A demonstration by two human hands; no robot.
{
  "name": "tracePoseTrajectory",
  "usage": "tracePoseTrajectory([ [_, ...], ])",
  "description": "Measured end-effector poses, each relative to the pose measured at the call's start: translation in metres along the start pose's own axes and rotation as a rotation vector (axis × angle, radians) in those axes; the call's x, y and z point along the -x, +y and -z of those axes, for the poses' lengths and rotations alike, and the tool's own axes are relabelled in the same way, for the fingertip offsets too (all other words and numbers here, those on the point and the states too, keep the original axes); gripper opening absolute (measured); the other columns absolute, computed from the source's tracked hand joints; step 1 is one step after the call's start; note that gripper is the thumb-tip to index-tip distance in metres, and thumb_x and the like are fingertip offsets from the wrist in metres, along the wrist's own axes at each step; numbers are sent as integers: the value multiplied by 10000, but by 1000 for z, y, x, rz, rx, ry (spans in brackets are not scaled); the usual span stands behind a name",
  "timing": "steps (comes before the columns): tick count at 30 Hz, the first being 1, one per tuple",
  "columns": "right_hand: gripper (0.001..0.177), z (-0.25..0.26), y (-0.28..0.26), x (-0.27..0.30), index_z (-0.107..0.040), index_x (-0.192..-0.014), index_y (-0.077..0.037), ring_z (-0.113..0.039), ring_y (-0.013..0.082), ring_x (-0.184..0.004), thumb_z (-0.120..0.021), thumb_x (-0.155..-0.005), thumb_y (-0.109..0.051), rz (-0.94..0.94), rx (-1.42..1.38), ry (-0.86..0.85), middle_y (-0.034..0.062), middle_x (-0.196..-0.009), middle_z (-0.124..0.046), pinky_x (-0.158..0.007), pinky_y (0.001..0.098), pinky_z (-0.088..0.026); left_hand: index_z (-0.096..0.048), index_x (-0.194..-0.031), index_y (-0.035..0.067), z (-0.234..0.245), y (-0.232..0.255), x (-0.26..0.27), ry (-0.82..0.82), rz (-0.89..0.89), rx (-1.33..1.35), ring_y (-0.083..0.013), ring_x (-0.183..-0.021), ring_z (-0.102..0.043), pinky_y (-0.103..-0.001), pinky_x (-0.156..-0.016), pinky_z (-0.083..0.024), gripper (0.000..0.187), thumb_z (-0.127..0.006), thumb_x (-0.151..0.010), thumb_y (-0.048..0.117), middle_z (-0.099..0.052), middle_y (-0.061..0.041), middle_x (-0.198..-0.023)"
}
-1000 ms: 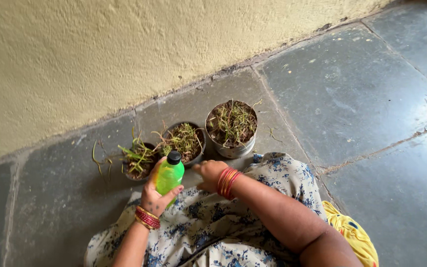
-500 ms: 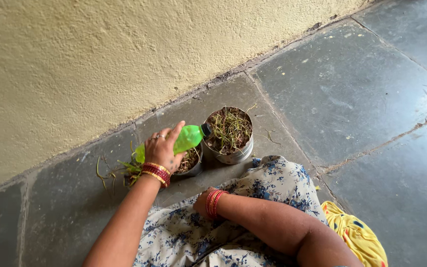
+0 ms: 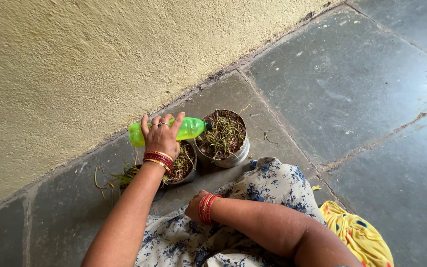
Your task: The person sits on a tiled floor and waters three small potted plants using a green plastic bottle. They pour water into each pot sequentially, moving from one to the next and repeating the cycle.
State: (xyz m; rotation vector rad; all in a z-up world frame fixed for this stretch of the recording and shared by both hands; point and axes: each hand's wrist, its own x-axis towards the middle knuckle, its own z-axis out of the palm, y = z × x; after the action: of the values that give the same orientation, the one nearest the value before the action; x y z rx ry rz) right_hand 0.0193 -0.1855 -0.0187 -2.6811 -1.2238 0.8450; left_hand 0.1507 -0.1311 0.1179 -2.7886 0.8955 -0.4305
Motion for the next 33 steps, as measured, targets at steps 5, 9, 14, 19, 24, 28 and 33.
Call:
tracePoseTrajectory([
  [5,400,4,-3,6,-709,-1235,-82,-693,320,-1152,-747,-850,-186,5,-7,5,162,-1233,-720,-924,488,-552,-524,-1432,317,-5,1,-8,32,14,28,-311,-1268,-539,-587,-1200,-150,871,-834,-645,110,-617,-119,-1320],
  [9,402,8,-6,9,-711,-1251,-80,-692,317,-1153,-757,-865,-180,5,27,-24,166,-1241,-713,-923,497,-548,-547,-1425,324,-8,1,-8,74,10,-4,-299,-1263,-548,-601,-1202,-135,852,-829,-654,94,-634,-99,-1314],
  [14,419,13,-8,10,-686,-1272,-115,-703,294,-1109,-767,-878,-234,2,34,-101,146,-1209,-729,-922,488,-545,-564,-1406,327,-9,3,-8,126,11,5,-295,-1261,-558,-624,-1208,-102,863,-841,-628,76,-640,-103,-1312],
  [19,425,14,-8,11,-694,-1267,-128,-697,293,-1115,-786,-863,-224,3,42,-101,136,-1211,-730,-922,482,-540,-573,-1410,330,-5,3,-7,193,-14,-15,-294,-1255,-571,-643,-1211,-89,870,-838,-630,52,-645,-89,-1316],
  [24,398,15,-8,11,-705,-1251,-127,-695,296,-1118,-775,-870,-222,3,40,-105,136,-1204,-727,-916,475,-547,-579,-1418,325,-2,4,-7,222,-32,-29,-285,-1250,-575,-658,-1215,-85,868,-833,-638,41,-651,-67,-1311],
  [28,360,12,-7,11,-723,-1227,-113,-706,296,-1108,-758,-884,-216,10,47,-93,142,-1197,-736,-906,481,-548,-583,-1408,325,0,6,-8,225,-40,-36,-282,-1246,-575,-665,-1210,-81,858,-828,-636,40,-651,-65,-1304],
  [33,352,9,-5,5,-731,-1210,-115,-709,299,-1102,-756,-875,-222,13,33,-88,141,-1195,-738,-896,491,-559,-578,-1406,324,2,8,-7,216,-25,-17,-290,-1253,-571,-655,-1211,-79,865,-829,-626,47,-651,-61,-1301],
])
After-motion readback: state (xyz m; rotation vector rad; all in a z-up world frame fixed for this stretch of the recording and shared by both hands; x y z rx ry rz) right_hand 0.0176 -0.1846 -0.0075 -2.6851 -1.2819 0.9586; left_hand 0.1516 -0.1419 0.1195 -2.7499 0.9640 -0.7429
